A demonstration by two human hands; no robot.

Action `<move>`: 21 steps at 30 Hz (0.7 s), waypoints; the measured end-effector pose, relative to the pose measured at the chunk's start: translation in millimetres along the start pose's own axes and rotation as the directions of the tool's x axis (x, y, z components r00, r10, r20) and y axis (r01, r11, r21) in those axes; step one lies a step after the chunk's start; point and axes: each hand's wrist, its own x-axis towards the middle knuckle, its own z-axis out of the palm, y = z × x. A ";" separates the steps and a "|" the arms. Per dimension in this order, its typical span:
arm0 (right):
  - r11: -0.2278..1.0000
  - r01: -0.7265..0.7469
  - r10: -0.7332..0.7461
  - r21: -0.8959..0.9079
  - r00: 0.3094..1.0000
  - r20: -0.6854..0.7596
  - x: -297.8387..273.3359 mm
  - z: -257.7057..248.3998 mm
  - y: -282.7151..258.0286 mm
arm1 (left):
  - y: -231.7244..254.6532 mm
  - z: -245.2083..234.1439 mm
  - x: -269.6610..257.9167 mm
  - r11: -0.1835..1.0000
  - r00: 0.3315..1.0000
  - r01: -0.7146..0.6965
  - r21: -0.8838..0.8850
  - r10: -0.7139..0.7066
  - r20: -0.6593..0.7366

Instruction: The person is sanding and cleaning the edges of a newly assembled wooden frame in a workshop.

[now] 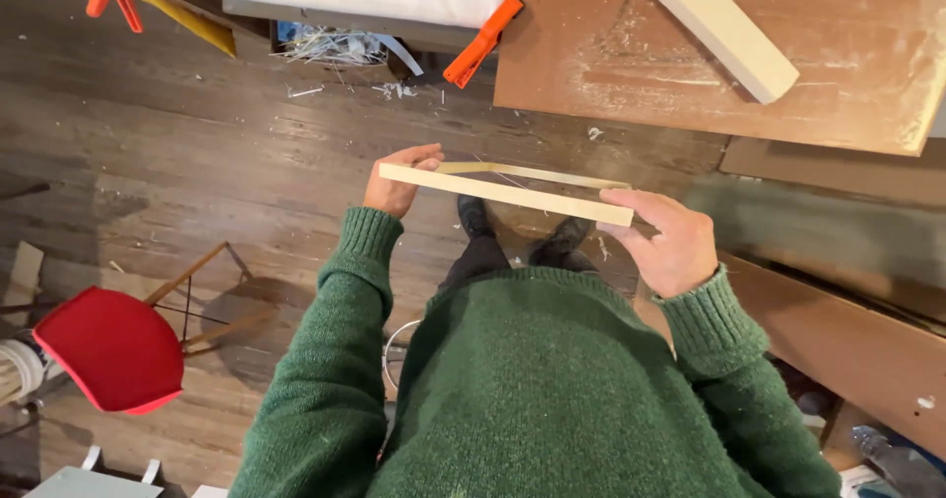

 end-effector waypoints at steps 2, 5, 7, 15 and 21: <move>1.000 -0.002 0.002 -0.006 1.000 0.011 2.0 -1.4 -8.1 | 8.1 -2.4 -5.3 1.000 1.000 -0.007 0.028 0.007 -0.008; 0.999 0.016 -0.015 -0.035 1.000 0.022 2.9 -3.4 -18.2 | 12.9 -4.4 -9.9 0.998 1.000 -0.009 0.066 0.010 -0.013; 0.997 0.044 -0.042 -0.056 0.999 0.031 4.1 -3.1 -26.8 | 6.8 -6.9 -10.4 0.997 1.000 -0.004 0.073 0.006 -0.019; 0.965 0.181 -0.169 -0.188 0.983 0.076 9.6 0.4 -62.4 | -35.8 -15.1 -10.7 0.963 0.997 -0.061 -0.264 0.045 -0.067; 0.937 0.243 -0.229 -0.249 0.970 0.085 9.7 0.7 -60.7 | 119.5 -4.5 -71.7 0.599 0.811 -0.527 0.603 0.568 0.144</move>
